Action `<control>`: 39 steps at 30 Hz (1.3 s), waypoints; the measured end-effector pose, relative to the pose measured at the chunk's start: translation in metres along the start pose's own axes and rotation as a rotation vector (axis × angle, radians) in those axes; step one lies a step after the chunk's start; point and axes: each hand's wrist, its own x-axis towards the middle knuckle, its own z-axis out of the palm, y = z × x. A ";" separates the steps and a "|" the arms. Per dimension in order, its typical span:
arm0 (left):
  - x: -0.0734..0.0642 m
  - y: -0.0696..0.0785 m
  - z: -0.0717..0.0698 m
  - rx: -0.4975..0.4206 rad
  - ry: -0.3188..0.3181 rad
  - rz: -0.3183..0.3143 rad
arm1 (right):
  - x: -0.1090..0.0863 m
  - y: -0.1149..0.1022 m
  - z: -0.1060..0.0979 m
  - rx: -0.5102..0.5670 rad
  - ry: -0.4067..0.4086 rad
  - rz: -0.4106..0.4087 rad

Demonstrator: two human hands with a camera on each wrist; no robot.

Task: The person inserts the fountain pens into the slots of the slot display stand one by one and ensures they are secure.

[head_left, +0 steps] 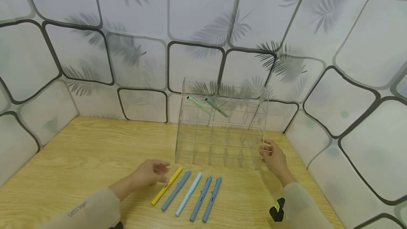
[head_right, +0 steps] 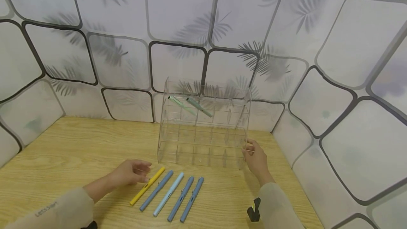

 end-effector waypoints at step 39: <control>0.006 0.004 0.002 -0.139 -0.084 -0.078 | -0.001 -0.001 0.000 0.001 0.000 0.012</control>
